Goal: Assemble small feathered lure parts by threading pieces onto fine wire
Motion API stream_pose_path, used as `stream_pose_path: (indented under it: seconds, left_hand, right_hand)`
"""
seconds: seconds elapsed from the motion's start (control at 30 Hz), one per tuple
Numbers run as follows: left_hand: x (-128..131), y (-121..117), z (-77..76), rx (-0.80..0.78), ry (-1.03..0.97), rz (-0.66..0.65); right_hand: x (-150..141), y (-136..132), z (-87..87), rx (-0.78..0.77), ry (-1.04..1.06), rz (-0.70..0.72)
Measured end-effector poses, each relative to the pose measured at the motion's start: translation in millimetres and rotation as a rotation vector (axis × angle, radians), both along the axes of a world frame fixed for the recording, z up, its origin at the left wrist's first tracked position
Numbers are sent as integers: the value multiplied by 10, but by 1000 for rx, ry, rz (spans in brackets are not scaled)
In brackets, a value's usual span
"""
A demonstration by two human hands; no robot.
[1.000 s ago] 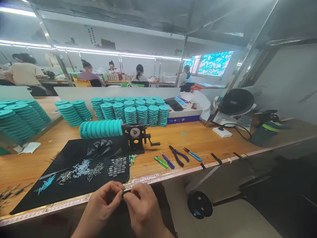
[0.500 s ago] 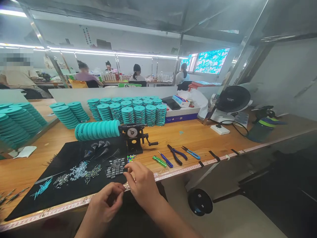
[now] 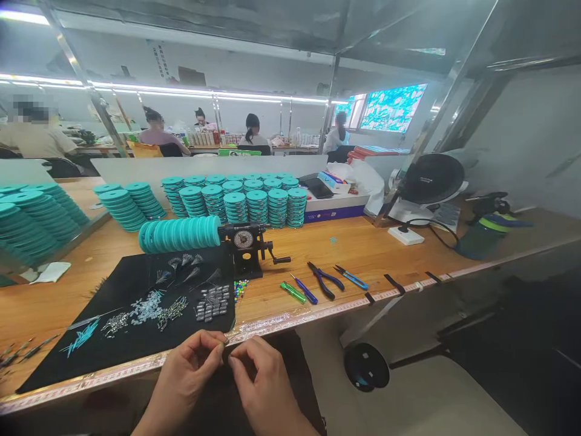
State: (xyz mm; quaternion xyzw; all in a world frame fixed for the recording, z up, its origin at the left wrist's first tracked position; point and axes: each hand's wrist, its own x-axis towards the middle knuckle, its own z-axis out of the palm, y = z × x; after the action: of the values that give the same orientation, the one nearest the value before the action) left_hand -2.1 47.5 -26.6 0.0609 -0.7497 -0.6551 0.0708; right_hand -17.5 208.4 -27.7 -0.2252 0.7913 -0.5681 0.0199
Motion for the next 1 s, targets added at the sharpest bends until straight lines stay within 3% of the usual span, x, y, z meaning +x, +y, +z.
stream_pose_path:
  seconds: [0.13,0.27,0.43,0.57,0.67,0.73,0.8,0.9,1.0]
  left_hand:
    - [59,8,-25,-345,135,3]
    - [56,35,-59,-569,367,0]
    - [22,43,-105,-652,502,-13]
    - [31,41,-83,-481,224,-13]
    - [11,32,-42,-212,24,-14]
    - [-20,24,-24,-38,-36,-13]
    - [-51,19,-21,79,-67,-19]
    - [-65,19,-43,204,-94,-32]
    - [-34,11,-78,202,-81,-6]
  right_hand:
    - [-52,73,147,133,440,5]
    - [-382,-12,240,206,385,115]
    - [-721,-185,242,263,339,147]
    - [-585,-127,300,206,319,2]
    - [-332,2,304,72,214,-208]
    - [-180,53,230,11,93,-268]
    - [-79,45,109,-58,-90,-202]
    - [-16,-31,-58,-208,-380,10]
    - [0,-67,-108,-118,-268,23]
